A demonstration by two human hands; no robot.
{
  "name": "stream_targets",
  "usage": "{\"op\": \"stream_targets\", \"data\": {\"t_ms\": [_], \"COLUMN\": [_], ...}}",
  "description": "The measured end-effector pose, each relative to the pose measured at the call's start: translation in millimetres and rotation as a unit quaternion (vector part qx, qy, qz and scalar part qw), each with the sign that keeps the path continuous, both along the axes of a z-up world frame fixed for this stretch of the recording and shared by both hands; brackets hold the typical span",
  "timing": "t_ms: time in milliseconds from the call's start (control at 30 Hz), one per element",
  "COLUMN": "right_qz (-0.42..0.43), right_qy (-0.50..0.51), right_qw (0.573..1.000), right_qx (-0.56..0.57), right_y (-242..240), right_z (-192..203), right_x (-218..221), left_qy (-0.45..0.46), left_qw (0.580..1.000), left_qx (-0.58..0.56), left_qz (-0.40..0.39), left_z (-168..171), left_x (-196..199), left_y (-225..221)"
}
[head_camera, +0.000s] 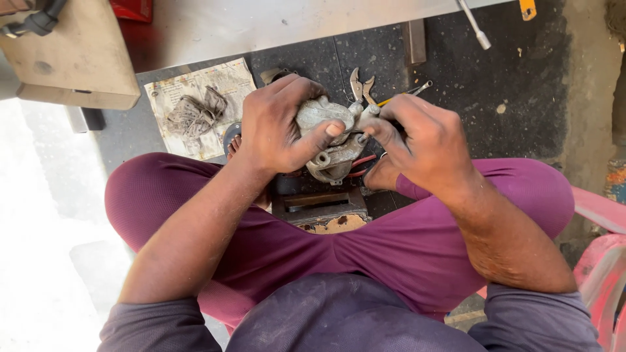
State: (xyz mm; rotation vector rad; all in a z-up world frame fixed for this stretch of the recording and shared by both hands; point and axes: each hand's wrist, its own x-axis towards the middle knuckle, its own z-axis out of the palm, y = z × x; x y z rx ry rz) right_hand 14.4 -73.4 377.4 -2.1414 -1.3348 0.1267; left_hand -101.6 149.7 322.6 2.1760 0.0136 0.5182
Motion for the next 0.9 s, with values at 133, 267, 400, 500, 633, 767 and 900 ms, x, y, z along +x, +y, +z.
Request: {"op": "stream_targets", "data": {"t_ms": [133,267,400,500,633,767,900], "right_qz": [0.014,0.028,0.050,0.062,0.078,0.061,0.022], "right_qy": [-0.011,-0.015,-0.020,-0.030,-0.042,-0.007,0.018], "right_qw": [1.000,0.999,0.998,0.997,0.996,0.998,1.000], "right_qx": [0.025,0.022,0.021,0.025,0.021,0.016,0.002], "right_y": [3,0,1,3,2,3,3], "right_z": [16,22,25,27,25,24,26], "right_x": [-9,-10,-8,-8,-4,-7,-12], "left_qy": [-0.005,-0.010,-0.007,0.002,0.002,0.006,0.006], "left_qw": [1.000,1.000,1.000,0.999,0.999,0.998,0.998], "left_qx": [0.004,0.013,0.021,0.032,0.047,0.056,0.053], "left_qz": [0.004,0.006,0.000,0.006,0.012,0.009,0.018], "left_z": [2,3,3,5,4,2,1], "left_x": [-3,-5,-5,-4,-3,-2,-4], "left_y": [4,7,8,7,5,1,-2]}}
